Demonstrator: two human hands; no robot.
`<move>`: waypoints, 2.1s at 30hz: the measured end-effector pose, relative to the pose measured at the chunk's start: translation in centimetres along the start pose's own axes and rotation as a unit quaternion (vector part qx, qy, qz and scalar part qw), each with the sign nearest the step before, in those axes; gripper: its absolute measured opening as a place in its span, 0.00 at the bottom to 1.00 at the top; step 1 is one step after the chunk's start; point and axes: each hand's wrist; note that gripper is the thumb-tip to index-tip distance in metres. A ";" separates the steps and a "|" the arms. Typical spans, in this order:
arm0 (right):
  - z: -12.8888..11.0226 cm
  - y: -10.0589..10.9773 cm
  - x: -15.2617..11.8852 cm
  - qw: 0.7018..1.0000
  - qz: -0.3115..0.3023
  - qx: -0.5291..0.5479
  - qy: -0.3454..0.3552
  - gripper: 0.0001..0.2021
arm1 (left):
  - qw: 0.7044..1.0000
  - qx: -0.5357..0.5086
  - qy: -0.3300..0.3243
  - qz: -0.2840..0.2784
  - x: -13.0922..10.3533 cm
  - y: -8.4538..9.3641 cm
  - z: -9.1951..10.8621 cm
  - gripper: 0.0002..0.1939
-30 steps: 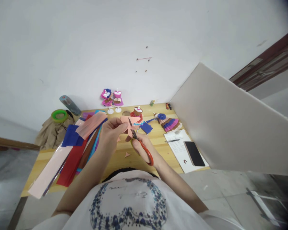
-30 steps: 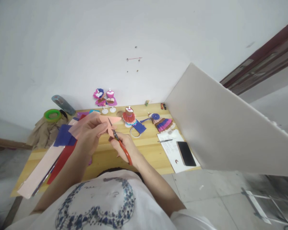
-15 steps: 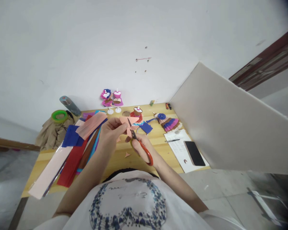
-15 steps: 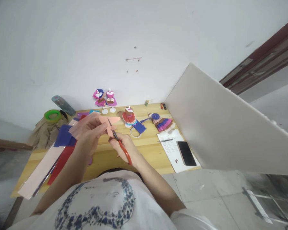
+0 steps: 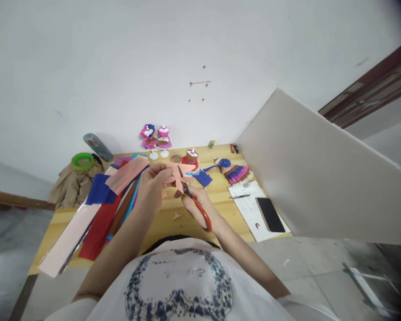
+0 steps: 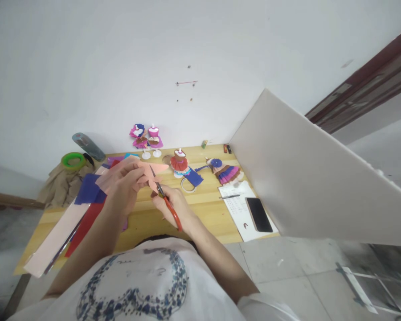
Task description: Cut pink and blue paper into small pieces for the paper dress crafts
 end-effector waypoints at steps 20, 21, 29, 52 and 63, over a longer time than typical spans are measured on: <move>0.1 0.0 0.1 0.998 0.010 -0.056 0.023 0.11 | 0.984 0.165 -0.057 0.023 -0.3 0.3 -0.9 0.11; 0.1 0.0 0.1 0.998 0.013 -0.063 0.025 0.11 | 0.984 0.166 -0.061 0.026 -0.3 0.2 -0.9 0.11; -0.2 0.0 0.2 0.997 0.013 -0.070 0.024 0.08 | 0.988 0.137 -0.070 0.013 -0.2 -0.1 -0.6 0.12; 0.1 -0.2 0.0 1.000 0.021 -0.017 0.004 0.09 | 0.992 0.117 -0.043 0.000 -0.2 -0.1 -0.6 0.13; -0.1 -0.2 0.0 0.999 0.019 -0.023 -0.014 0.10 | 0.990 0.142 -0.024 -0.007 -0.1 0.2 -0.3 0.13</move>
Point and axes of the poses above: each hand's wrist, its own x-axis towards the middle knuckle, its own y-axis out of the back of the hand, z = x × y, and after that the axes turned 1 degree about -y, right-handed
